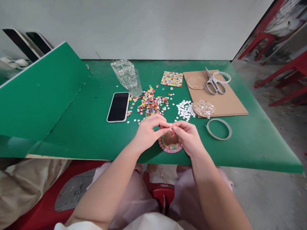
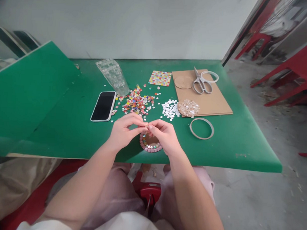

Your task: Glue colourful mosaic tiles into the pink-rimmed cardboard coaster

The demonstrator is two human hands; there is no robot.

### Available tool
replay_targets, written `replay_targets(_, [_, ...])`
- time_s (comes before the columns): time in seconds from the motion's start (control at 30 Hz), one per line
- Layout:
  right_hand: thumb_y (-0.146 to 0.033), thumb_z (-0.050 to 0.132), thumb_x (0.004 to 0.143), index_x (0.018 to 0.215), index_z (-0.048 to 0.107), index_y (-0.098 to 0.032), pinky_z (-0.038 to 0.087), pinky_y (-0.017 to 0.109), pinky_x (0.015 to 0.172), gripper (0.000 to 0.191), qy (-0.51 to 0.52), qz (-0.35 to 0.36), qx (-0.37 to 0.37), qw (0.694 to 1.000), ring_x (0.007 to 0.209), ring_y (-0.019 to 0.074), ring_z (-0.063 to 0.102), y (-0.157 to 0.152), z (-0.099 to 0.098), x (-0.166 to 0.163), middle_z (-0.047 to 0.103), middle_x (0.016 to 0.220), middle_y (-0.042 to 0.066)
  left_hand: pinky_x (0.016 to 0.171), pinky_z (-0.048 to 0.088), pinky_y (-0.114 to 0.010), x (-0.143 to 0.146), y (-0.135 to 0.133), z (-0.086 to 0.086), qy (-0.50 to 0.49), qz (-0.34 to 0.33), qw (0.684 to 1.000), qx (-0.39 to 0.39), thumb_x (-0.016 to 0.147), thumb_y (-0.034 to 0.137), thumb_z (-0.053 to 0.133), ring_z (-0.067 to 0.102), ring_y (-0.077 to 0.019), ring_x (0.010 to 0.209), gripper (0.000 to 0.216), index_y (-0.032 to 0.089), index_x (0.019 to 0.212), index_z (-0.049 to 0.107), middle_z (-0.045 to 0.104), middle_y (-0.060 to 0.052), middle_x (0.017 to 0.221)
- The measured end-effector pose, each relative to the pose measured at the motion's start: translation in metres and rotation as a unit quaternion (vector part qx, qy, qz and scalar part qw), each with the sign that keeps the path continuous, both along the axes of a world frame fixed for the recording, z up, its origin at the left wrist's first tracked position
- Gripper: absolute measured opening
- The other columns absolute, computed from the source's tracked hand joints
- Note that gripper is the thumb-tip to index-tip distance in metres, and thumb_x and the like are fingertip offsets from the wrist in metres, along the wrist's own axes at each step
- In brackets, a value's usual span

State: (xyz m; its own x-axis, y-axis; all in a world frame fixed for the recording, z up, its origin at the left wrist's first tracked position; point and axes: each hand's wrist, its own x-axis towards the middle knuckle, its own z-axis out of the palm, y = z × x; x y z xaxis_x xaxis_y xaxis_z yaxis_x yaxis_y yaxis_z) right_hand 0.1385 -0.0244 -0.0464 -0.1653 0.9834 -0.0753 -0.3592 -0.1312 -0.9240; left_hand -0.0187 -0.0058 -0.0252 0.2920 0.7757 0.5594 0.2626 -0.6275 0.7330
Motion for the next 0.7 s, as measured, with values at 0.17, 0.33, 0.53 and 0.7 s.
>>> replay_targets(0.17, [-0.03,0.07,0.071,0.069,0.068,-0.019,0.044,0.02,0.058,0.011,-0.001,0.003,-0.001,1.0,0.056,0.0068,0.054,-0.0001,-0.0011,-0.0003,0.064,0.062,-0.003,0.066,0.048,-0.025,-0.0018,0.0011,-0.0003,0.0,-0.014,1.0,-0.002,0.072,0.017,0.07,0.059,-0.0115,0.072,0.005,0.019,0.076,0.067,0.063,0.0,0.074])
replay_targets(0.33, [-0.029,0.071,0.072,0.069,0.068,-0.019,0.042,0.019,0.057,0.011,-0.003,0.007,-0.007,1.0,0.055,0.0062,0.054,-0.0003,-0.0018,0.0,0.063,0.059,-0.003,0.066,0.048,-0.024,-0.0032,0.001,0.0015,0.015,-0.01,1.0,0.003,0.071,0.017,0.071,0.059,-0.0107,0.071,0.006,0.019,0.075,0.067,0.063,0.0,0.073])
replay_targets(0.53, [-0.03,0.071,0.071,0.068,0.068,-0.018,0.042,0.019,0.056,0.013,-0.015,0.015,-0.011,1.0,0.055,0.0065,0.055,-0.0008,-0.001,0.0007,0.063,0.058,-0.002,0.063,0.048,-0.021,-0.0039,0.0003,0.0036,0.022,-0.013,1.0,-0.002,0.071,0.014,0.07,0.059,-0.0091,0.067,0.005,0.018,0.072,0.066,0.063,0.001,0.072])
replay_targets(0.7, [-0.031,0.07,0.071,0.068,0.068,-0.018,0.043,0.019,0.056,0.013,-0.019,0.016,-0.015,1.0,0.054,0.0064,0.055,-0.0014,0.0005,0.0006,0.063,0.058,-0.002,0.061,0.049,-0.021,-0.0031,-0.0001,0.0046,0.026,-0.007,1.0,-0.007,0.069,0.013,0.072,0.06,-0.0094,0.066,0.007,0.018,0.07,0.067,0.064,0.001,0.071])
